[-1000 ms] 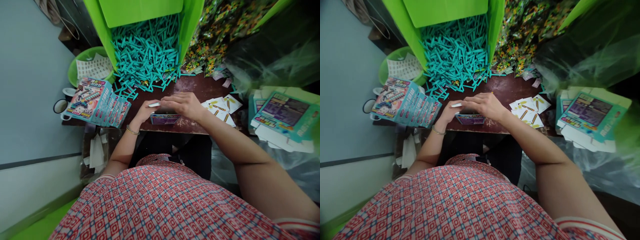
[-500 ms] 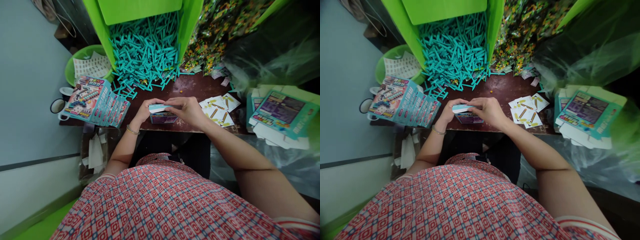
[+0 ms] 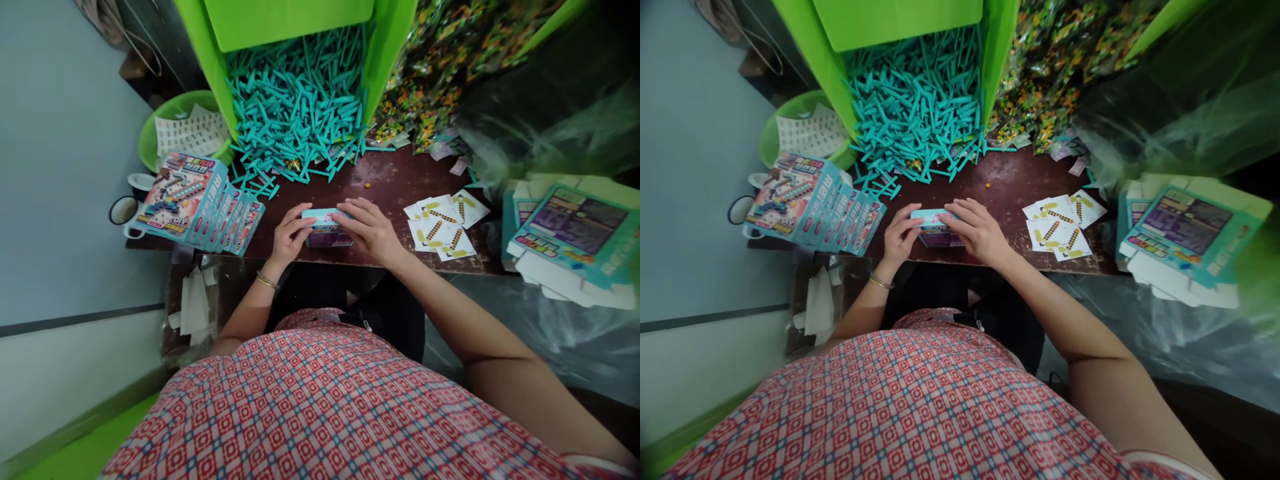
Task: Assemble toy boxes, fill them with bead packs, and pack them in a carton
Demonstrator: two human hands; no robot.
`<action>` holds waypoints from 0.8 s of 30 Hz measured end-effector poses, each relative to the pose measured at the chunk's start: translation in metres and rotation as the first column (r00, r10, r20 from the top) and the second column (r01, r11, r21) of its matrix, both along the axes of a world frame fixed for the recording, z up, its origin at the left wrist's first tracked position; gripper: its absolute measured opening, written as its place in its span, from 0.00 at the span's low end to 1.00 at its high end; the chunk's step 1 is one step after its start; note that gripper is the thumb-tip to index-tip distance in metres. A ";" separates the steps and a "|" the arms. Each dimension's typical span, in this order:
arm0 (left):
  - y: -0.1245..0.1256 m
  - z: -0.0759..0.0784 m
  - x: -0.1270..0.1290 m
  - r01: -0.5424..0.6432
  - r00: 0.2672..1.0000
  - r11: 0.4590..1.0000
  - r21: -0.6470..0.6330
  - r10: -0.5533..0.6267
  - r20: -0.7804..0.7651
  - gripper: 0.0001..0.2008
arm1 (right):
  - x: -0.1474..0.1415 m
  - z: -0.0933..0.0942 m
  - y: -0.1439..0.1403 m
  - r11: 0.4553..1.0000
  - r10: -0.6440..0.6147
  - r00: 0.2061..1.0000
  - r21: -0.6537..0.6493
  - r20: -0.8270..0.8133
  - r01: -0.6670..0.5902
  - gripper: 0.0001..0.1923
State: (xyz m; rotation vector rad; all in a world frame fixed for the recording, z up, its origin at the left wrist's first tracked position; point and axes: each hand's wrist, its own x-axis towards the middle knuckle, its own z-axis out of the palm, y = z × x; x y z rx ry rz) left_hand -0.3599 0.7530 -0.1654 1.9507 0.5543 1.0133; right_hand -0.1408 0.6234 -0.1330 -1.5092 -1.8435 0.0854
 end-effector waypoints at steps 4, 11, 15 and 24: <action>-0.016 -0.033 0.013 -0.045 0.992 0.956 -0.290 0.009 -0.122 0.32 | 0.004 0.005 0.003 0.999 0.049 0.997 0.026 -0.055 -0.047 0.22; -0.047 0.057 -0.047 -0.268 0.950 0.941 0.209 0.294 -0.108 0.24 | 0.016 0.016 -0.036 0.912 -0.298 0.910 0.194 -0.289 0.361 0.25; -0.015 0.143 -0.120 -0.604 0.711 0.561 0.566 0.700 0.065 0.32 | 0.025 0.000 -0.056 0.909 -0.364 0.874 0.083 -0.321 0.409 0.17; 0.043 0.144 -0.149 -0.508 0.304 0.565 0.650 0.824 -0.478 0.31 | 0.026 -0.068 -0.087 0.947 -0.225 0.936 -0.286 -0.270 0.145 0.23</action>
